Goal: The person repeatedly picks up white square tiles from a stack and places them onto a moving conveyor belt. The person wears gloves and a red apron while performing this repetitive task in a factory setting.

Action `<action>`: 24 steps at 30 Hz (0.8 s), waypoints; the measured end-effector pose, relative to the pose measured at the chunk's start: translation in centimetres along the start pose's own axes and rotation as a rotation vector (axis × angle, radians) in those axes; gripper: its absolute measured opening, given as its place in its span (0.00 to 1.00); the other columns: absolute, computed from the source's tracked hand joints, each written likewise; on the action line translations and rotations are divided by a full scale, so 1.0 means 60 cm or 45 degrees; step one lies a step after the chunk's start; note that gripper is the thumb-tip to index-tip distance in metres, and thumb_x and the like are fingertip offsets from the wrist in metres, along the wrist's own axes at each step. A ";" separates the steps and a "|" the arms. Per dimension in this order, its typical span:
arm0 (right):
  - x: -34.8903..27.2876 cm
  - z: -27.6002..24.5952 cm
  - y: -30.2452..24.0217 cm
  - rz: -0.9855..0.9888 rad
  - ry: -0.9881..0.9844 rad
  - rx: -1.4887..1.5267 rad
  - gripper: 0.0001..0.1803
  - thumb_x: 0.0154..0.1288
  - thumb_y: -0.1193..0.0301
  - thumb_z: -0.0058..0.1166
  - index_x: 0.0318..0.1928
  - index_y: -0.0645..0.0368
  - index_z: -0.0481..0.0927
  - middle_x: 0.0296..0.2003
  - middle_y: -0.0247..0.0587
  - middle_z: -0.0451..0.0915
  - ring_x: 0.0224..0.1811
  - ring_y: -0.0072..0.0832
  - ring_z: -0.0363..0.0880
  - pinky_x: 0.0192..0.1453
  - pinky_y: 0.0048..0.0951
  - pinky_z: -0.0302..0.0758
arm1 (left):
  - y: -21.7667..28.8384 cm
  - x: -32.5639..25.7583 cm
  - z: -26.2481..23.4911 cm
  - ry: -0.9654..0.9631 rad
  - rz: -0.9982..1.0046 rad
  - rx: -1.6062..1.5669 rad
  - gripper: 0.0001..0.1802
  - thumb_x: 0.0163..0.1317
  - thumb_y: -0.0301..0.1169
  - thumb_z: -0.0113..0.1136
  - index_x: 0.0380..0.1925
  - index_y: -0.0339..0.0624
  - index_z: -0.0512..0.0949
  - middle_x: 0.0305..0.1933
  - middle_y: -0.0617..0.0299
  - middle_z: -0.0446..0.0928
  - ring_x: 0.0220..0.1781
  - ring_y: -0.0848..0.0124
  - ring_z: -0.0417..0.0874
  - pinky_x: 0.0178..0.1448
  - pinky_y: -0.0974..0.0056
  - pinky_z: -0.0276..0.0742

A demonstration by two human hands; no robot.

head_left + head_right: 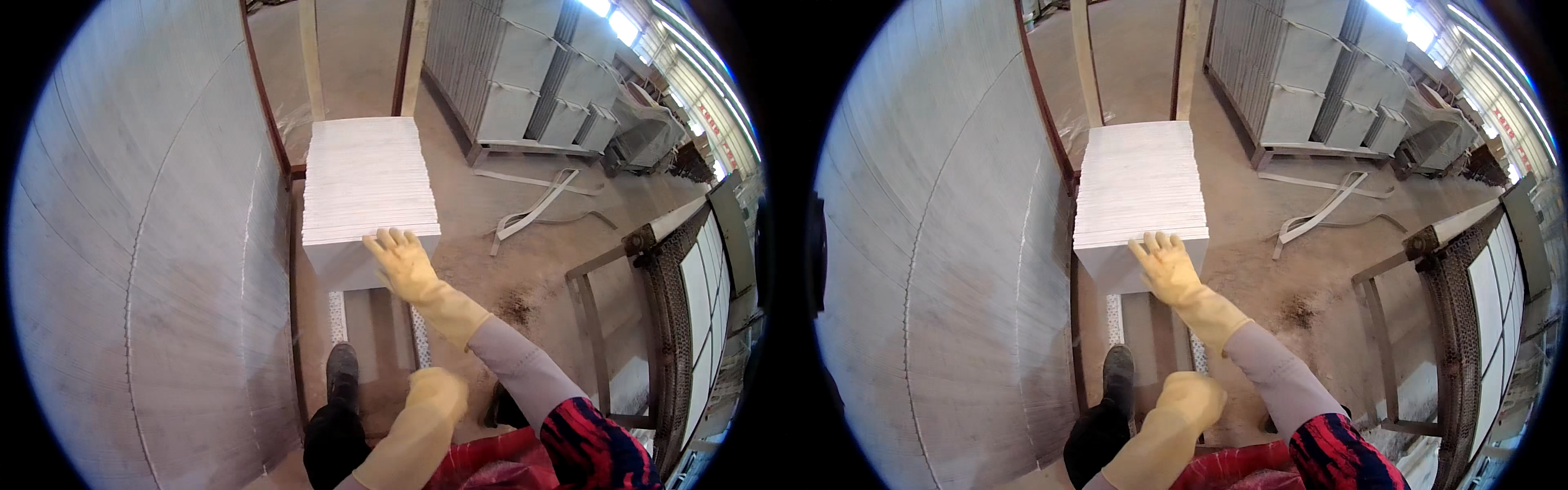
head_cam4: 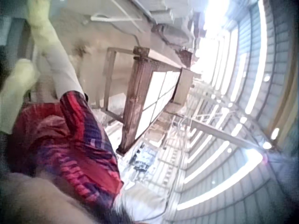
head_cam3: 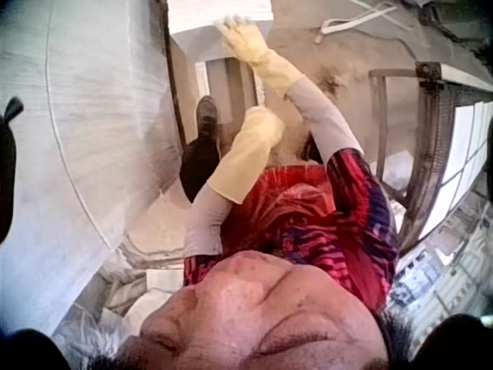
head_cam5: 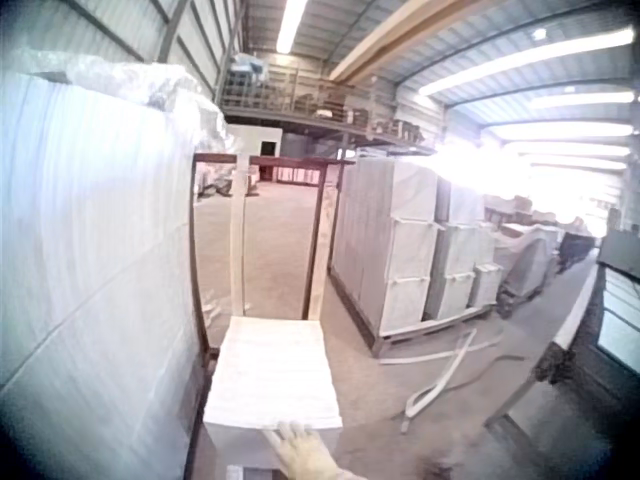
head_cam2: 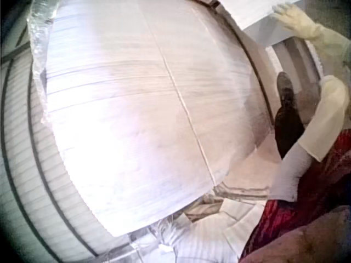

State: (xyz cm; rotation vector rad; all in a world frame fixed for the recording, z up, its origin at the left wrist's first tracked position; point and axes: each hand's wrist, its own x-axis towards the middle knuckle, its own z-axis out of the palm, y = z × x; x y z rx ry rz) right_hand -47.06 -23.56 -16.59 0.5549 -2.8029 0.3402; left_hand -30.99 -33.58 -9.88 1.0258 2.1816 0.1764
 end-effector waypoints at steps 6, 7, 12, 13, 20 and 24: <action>0.013 0.046 -0.001 0.110 -0.045 -0.140 0.39 0.49 0.69 0.62 0.63 0.58 0.63 0.61 0.59 0.61 0.64 0.49 0.58 0.67 0.50 0.55 | 0.010 -0.011 -0.018 -0.159 0.088 -0.032 0.09 0.52 0.29 0.55 0.28 0.44 0.85 0.33 0.55 0.83 0.37 0.61 0.85 0.37 0.57 0.78; 0.012 0.042 -0.002 0.098 -0.077 -0.143 0.39 0.49 0.68 0.62 0.63 0.58 0.63 0.62 0.59 0.60 0.65 0.50 0.57 0.67 0.50 0.55 | 0.013 -0.010 -0.016 -0.168 0.082 -0.038 0.09 0.52 0.29 0.55 0.29 0.44 0.85 0.33 0.54 0.83 0.38 0.60 0.85 0.38 0.56 0.78; 0.005 0.039 0.006 0.056 -0.186 -0.217 0.39 0.48 0.68 0.63 0.63 0.57 0.63 0.64 0.61 0.57 0.66 0.52 0.55 0.68 0.49 0.54 | 0.025 -0.011 -0.013 -0.158 0.083 -0.150 0.10 0.51 0.27 0.55 0.32 0.41 0.84 0.36 0.51 0.83 0.39 0.57 0.85 0.41 0.55 0.79; 0.004 0.037 0.005 0.045 -0.157 -0.209 0.40 0.47 0.68 0.64 0.62 0.57 0.63 0.63 0.61 0.58 0.64 0.51 0.56 0.66 0.48 0.56 | 0.028 -0.010 -0.012 -0.174 0.076 -0.138 0.11 0.52 0.27 0.55 0.32 0.40 0.84 0.36 0.51 0.83 0.40 0.56 0.84 0.42 0.55 0.79; 0.005 0.026 0.008 0.018 -0.155 -0.129 0.41 0.45 0.67 0.67 0.62 0.56 0.64 0.61 0.61 0.60 0.63 0.51 0.58 0.64 0.46 0.60 | 0.030 -0.013 -0.021 -0.201 0.133 -0.119 0.11 0.52 0.27 0.54 0.33 0.39 0.84 0.37 0.49 0.82 0.40 0.55 0.84 0.43 0.54 0.79; 0.006 0.035 0.008 0.033 -0.161 -0.162 0.40 0.46 0.67 0.67 0.62 0.54 0.64 0.62 0.61 0.59 0.64 0.53 0.58 0.64 0.44 0.62 | 0.027 -0.018 -0.021 -0.167 0.137 -0.105 0.11 0.52 0.26 0.55 0.33 0.39 0.84 0.36 0.50 0.83 0.40 0.56 0.85 0.42 0.55 0.79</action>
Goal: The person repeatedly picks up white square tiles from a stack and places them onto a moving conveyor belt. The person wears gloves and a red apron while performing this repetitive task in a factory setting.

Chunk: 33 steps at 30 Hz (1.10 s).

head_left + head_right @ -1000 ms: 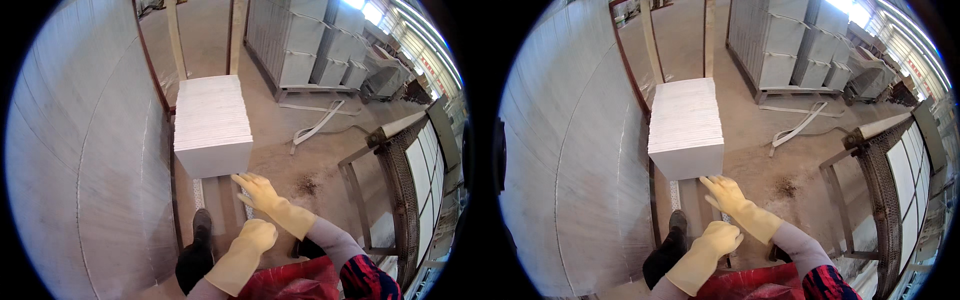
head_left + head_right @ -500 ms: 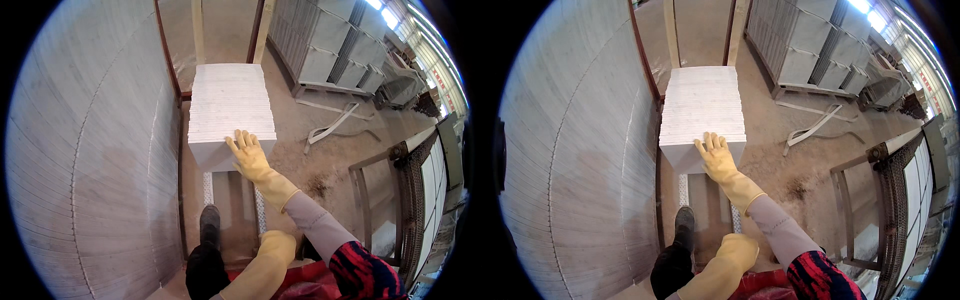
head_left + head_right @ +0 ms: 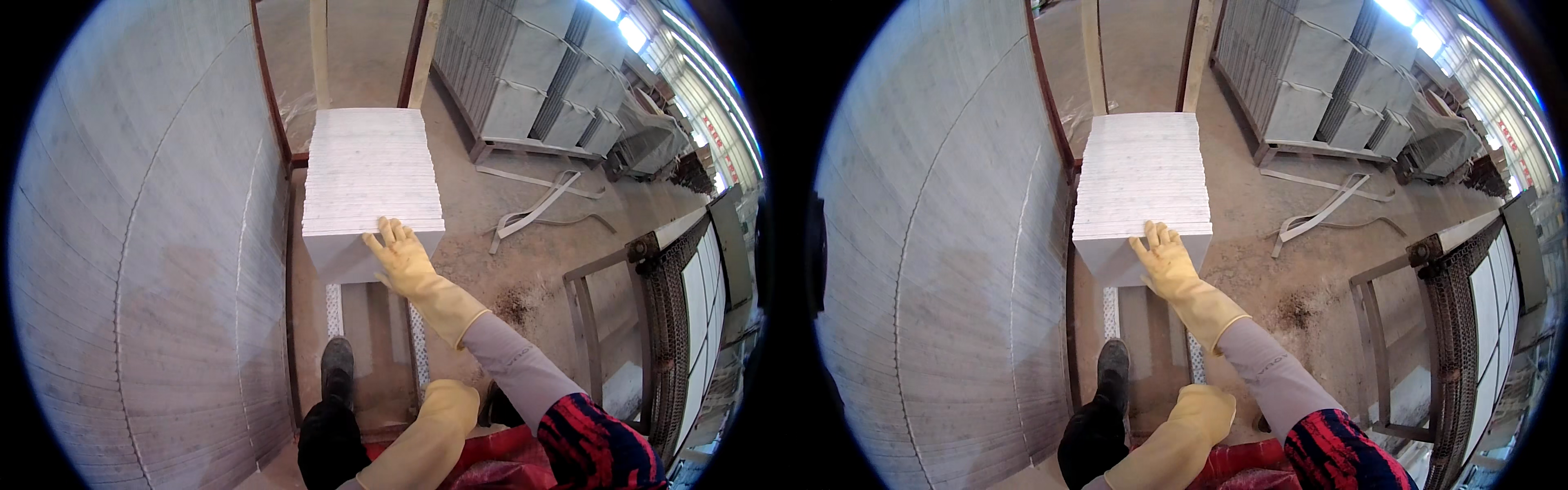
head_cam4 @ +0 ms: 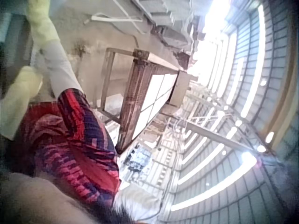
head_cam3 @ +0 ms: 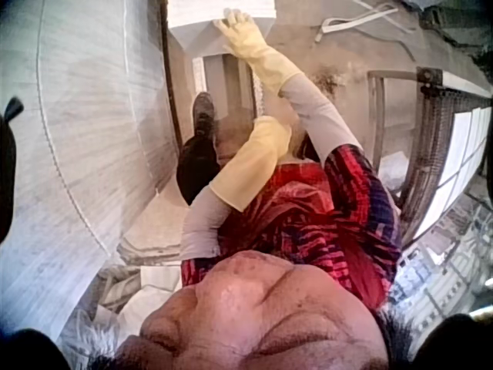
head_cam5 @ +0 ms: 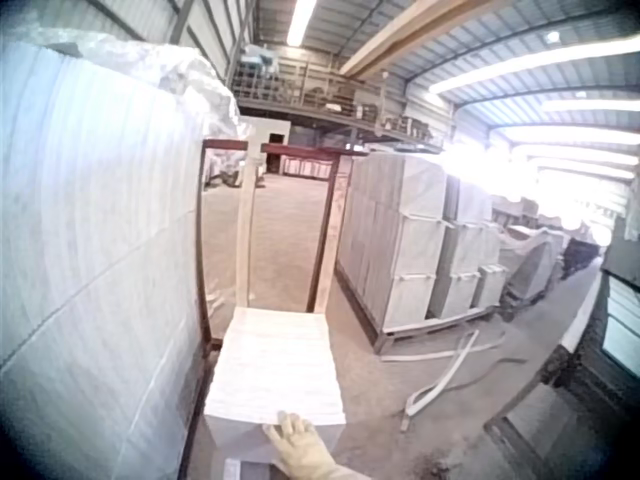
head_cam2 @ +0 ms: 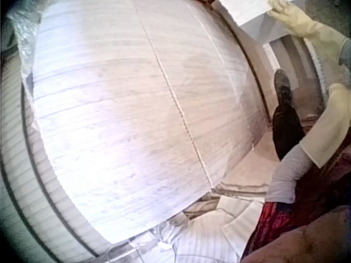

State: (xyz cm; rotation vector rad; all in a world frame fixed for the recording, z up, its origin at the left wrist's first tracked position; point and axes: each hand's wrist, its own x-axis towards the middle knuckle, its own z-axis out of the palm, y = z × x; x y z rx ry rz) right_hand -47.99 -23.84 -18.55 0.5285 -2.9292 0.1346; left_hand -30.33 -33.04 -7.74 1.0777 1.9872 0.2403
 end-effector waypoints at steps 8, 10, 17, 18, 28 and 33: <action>0.004 0.003 0.010 -0.035 -0.043 0.075 0.37 0.47 0.69 0.64 0.61 0.56 0.66 0.62 0.65 0.57 0.63 0.55 0.61 0.56 0.39 0.72 | -0.007 0.002 0.016 0.068 -0.028 -0.016 0.11 0.51 0.26 0.56 0.33 0.40 0.84 0.35 0.52 0.83 0.39 0.57 0.85 0.39 0.54 0.77; 0.005 -0.003 0.004 -0.044 -0.014 0.078 0.34 0.49 0.70 0.62 0.59 0.56 0.68 0.59 0.62 0.61 0.59 0.53 0.64 0.53 0.39 0.73 | -0.008 0.001 0.011 0.060 -0.021 -0.003 0.11 0.51 0.26 0.57 0.34 0.41 0.84 0.35 0.53 0.83 0.39 0.57 0.85 0.39 0.54 0.77; 0.000 0.006 -0.008 0.133 -0.261 0.102 0.21 0.53 0.72 0.57 0.50 0.54 0.75 0.40 0.43 0.80 0.44 0.39 0.79 0.45 0.36 0.75 | -0.001 0.008 0.028 0.069 -0.148 -0.049 0.10 0.52 0.28 0.58 0.34 0.41 0.83 0.36 0.53 0.83 0.40 0.57 0.85 0.41 0.54 0.77; 0.007 0.011 -0.013 0.218 -0.370 0.055 0.22 0.51 0.72 0.58 0.50 0.54 0.75 0.40 0.42 0.80 0.45 0.37 0.79 0.45 0.35 0.75 | -0.004 0.006 0.029 0.072 -0.129 -0.075 0.10 0.52 0.28 0.58 0.34 0.41 0.84 0.36 0.53 0.83 0.40 0.57 0.85 0.41 0.54 0.77; -0.066 0.042 -0.051 0.236 -0.911 -0.011 0.12 0.55 0.68 0.53 0.41 0.49 0.82 0.38 0.41 0.83 0.44 0.38 0.81 0.47 0.38 0.76 | -0.030 -0.008 0.007 0.159 -0.116 -0.074 0.11 0.51 0.28 0.56 0.34 0.40 0.83 0.37 0.50 0.82 0.41 0.56 0.84 0.44 0.53 0.78; -0.165 -0.031 -0.023 0.601 -0.972 0.414 0.21 0.54 0.54 0.57 0.44 0.53 0.82 0.41 0.47 0.82 0.46 0.42 0.79 0.50 0.40 0.74 | -0.028 -0.011 0.001 0.230 -0.502 -0.444 0.13 0.54 0.30 0.51 0.34 0.40 0.83 0.38 0.53 0.82 0.44 0.56 0.83 0.48 0.55 0.77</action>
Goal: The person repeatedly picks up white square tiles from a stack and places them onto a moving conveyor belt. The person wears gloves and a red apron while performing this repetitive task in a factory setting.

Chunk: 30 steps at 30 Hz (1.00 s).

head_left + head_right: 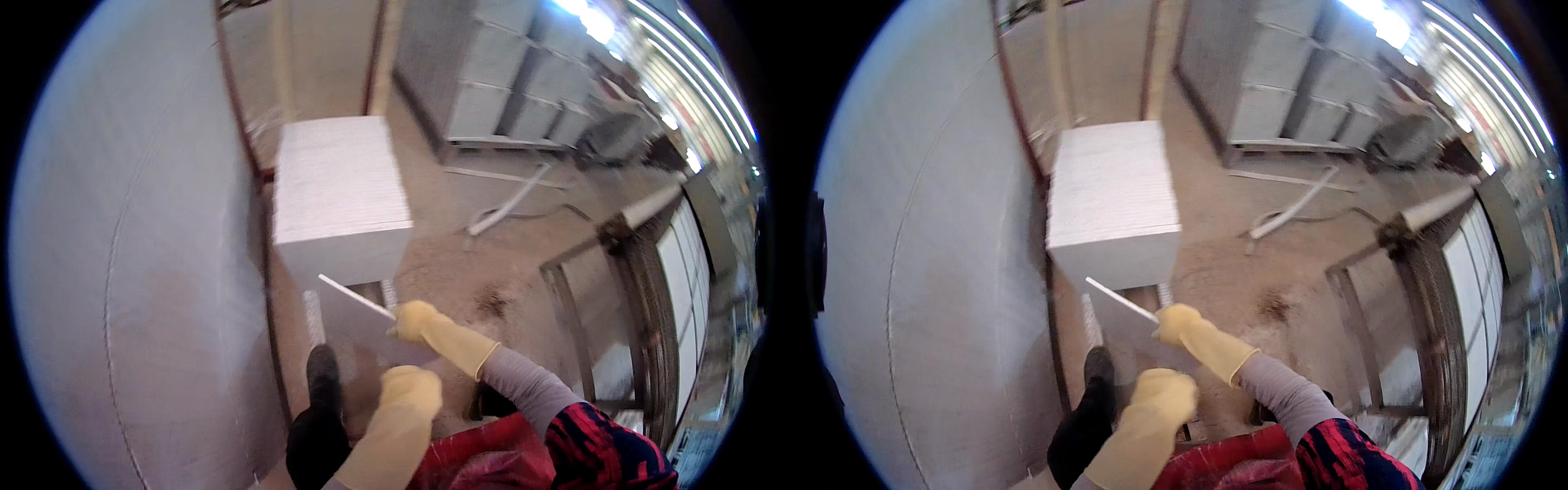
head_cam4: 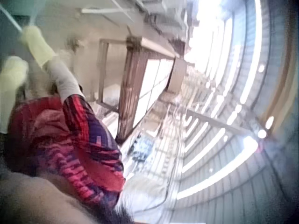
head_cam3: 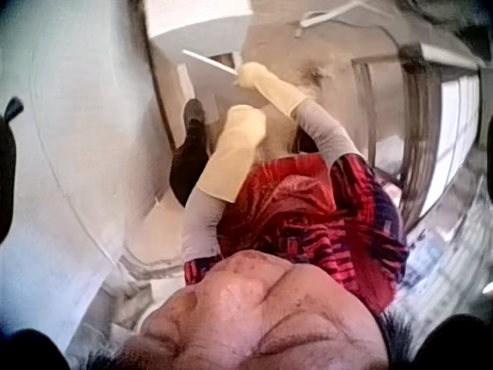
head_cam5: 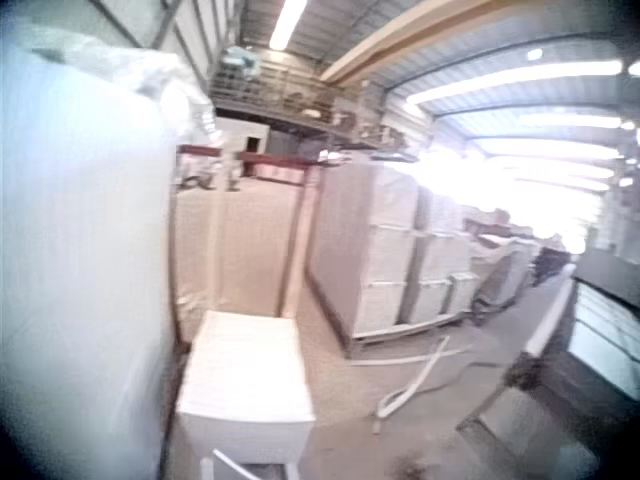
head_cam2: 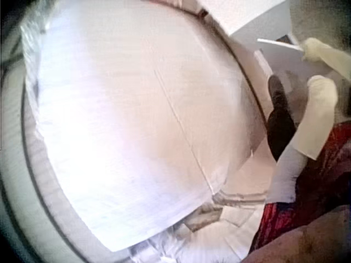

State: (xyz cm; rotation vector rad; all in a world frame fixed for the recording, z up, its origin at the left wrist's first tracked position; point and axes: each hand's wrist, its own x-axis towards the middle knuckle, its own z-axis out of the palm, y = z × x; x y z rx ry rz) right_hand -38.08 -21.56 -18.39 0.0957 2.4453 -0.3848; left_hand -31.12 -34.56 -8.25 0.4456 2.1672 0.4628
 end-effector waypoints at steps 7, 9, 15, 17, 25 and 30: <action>-0.256 0.073 0.089 0.261 0.183 0.563 0.26 0.51 0.53 0.58 0.43 0.60 0.82 0.39 0.55 0.81 0.44 0.46 0.79 0.51 0.38 0.73 | 0.007 0.007 -0.014 0.171 0.340 0.570 0.22 0.59 0.45 0.45 0.31 0.40 0.83 0.39 0.48 0.81 0.45 0.52 0.80 0.53 0.52 0.72; -0.335 0.065 0.107 0.332 0.278 0.832 0.25 0.51 0.55 0.59 0.44 0.60 0.82 0.39 0.54 0.82 0.43 0.43 0.80 0.51 0.36 0.73 | 0.006 0.004 -0.013 0.177 0.319 0.582 0.21 0.61 0.44 0.46 0.35 0.40 0.82 0.40 0.49 0.81 0.47 0.50 0.79 0.55 0.51 0.71; -0.612 0.000 0.138 0.415 0.734 1.969 0.18 0.53 0.67 0.62 0.43 0.63 0.82 0.38 0.45 0.83 0.39 0.32 0.81 0.46 0.32 0.75 | 0.029 0.031 0.051 0.596 0.542 0.143 0.25 0.60 0.44 0.53 0.51 0.39 0.75 0.48 0.46 0.78 0.52 0.54 0.78 0.55 0.54 0.72; -0.671 0.009 0.164 0.321 0.888 2.421 0.15 0.54 0.71 0.62 0.43 0.64 0.82 0.38 0.43 0.83 0.38 0.31 0.81 0.45 0.32 0.76 | 0.072 0.017 0.068 0.452 0.341 -0.337 0.29 0.62 0.47 0.53 0.59 0.43 0.69 0.56 0.50 0.74 0.53 0.56 0.77 0.56 0.54 0.72; -0.854 0.022 0.241 0.081 1.508 2.851 0.20 0.57 0.71 0.61 0.49 0.67 0.76 0.42 0.47 0.81 0.41 0.33 0.81 0.48 0.35 0.77 | 0.269 -0.073 0.163 -0.137 0.706 -1.670 0.32 0.69 0.54 0.37 0.64 0.45 0.58 0.61 0.56 0.68 0.60 0.56 0.69 0.58 0.53 0.71; -0.864 0.042 0.319 -0.003 1.717 2.917 0.23 0.59 0.69 0.58 0.52 0.68 0.72 0.46 0.49 0.79 0.46 0.36 0.80 0.52 0.36 0.76 | 0.390 -0.016 0.167 -0.490 0.769 -1.989 0.35 0.68 0.58 0.34 0.61 0.41 0.63 0.61 0.57 0.68 0.60 0.60 0.69 0.63 0.54 0.65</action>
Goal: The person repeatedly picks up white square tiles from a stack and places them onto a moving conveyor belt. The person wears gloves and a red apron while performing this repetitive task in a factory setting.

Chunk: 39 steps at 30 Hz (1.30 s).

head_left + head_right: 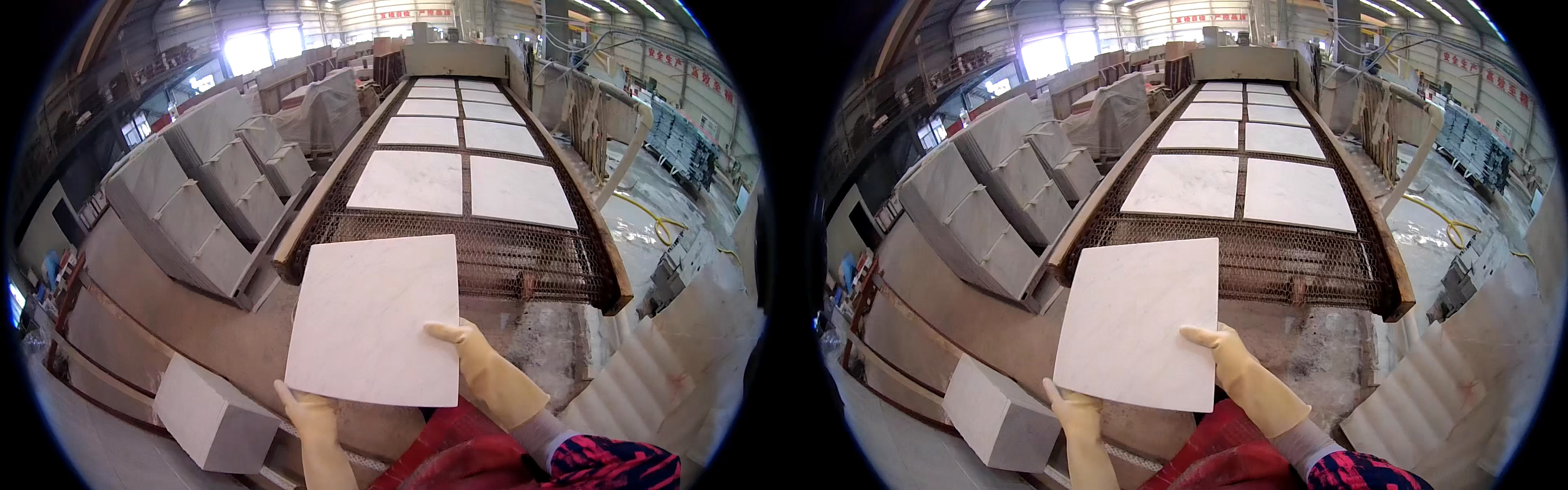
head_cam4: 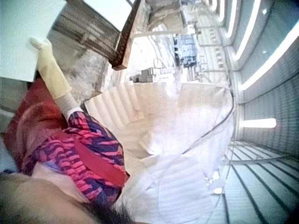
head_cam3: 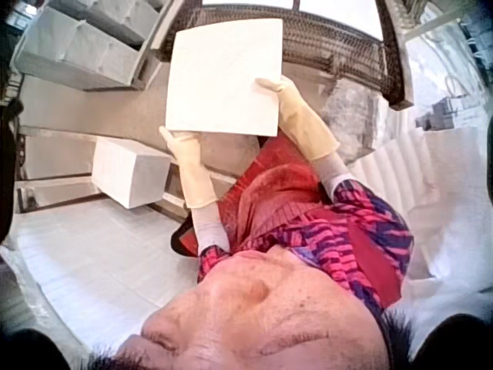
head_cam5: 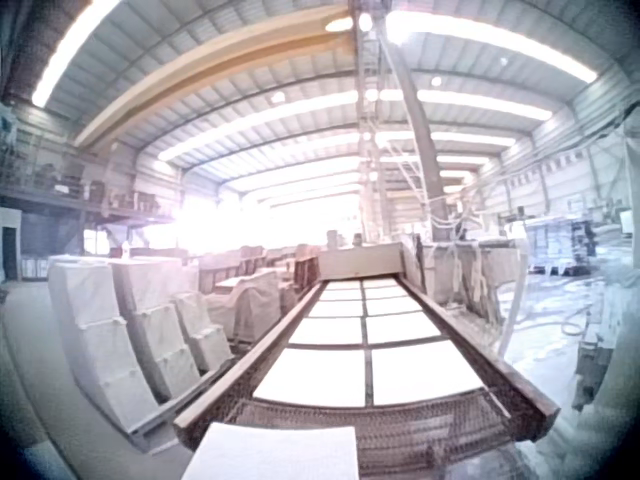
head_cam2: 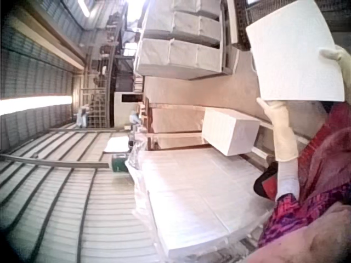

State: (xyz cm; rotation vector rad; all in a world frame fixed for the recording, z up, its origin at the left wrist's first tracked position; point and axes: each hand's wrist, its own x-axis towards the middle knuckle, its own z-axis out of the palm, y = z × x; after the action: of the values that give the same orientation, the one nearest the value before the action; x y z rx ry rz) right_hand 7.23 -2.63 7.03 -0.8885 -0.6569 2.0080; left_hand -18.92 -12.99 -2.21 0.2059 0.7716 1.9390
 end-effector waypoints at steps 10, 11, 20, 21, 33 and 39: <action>0.086 -0.034 -0.013 -0.045 0.070 0.102 0.23 0.61 0.69 0.54 0.54 0.68 0.71 0.48 0.50 0.77 0.49 0.39 0.78 0.55 0.38 0.74 | -0.020 0.113 0.081 -0.115 -0.034 0.017 0.27 0.70 0.49 0.37 0.59 0.40 0.67 0.61 0.58 0.69 0.60 0.62 0.71 0.61 0.56 0.68; 0.092 -0.033 -0.015 -0.029 0.096 0.093 0.23 0.61 0.68 0.54 0.54 0.68 0.71 0.48 0.50 0.77 0.49 0.39 0.78 0.55 0.39 0.74 | -0.020 0.120 0.085 -0.110 -0.066 -0.028 0.27 0.70 0.48 0.38 0.59 0.40 0.66 0.62 0.58 0.68 0.61 0.61 0.70 0.62 0.56 0.68; 0.140 -0.058 -0.019 0.053 0.139 0.068 0.26 0.60 0.63 0.55 0.56 0.65 0.70 0.50 0.50 0.77 0.51 0.41 0.77 0.58 0.41 0.72 | -0.034 0.147 0.115 -0.094 -0.112 -0.001 0.26 0.68 0.49 0.41 0.60 0.45 0.65 0.62 0.59 0.68 0.62 0.61 0.69 0.61 0.55 0.69; 0.144 -0.057 -0.018 0.055 0.156 0.070 0.26 0.60 0.63 0.55 0.55 0.65 0.71 0.50 0.50 0.77 0.51 0.41 0.77 0.58 0.41 0.72 | -0.034 0.148 0.115 -0.095 -0.112 0.007 0.26 0.68 0.49 0.41 0.59 0.45 0.66 0.62 0.60 0.68 0.62 0.61 0.69 0.61 0.55 0.69; 0.119 -0.043 -0.043 0.064 0.202 0.076 0.25 0.61 0.64 0.55 0.55 0.65 0.70 0.50 0.49 0.77 0.51 0.39 0.77 0.57 0.40 0.73 | -0.041 0.132 0.149 -0.115 -0.147 -0.056 0.28 0.70 0.46 0.38 0.63 0.38 0.61 0.66 0.58 0.64 0.66 0.63 0.64 0.67 0.59 0.61; 0.150 -0.089 -0.020 -0.049 0.161 -0.004 0.28 0.64 0.61 0.52 0.58 0.68 0.68 0.53 0.50 0.74 0.55 0.39 0.74 0.60 0.40 0.70 | -0.055 0.132 0.139 -0.093 -0.120 0.057 0.28 0.71 0.46 0.38 0.63 0.38 0.61 0.65 0.58 0.64 0.66 0.63 0.65 0.67 0.59 0.62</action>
State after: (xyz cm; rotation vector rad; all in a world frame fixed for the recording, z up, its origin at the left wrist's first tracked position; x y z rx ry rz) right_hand 8.24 6.27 1.47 -0.9887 -0.6019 1.9000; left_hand -16.53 -1.68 0.88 0.2619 0.7636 1.8167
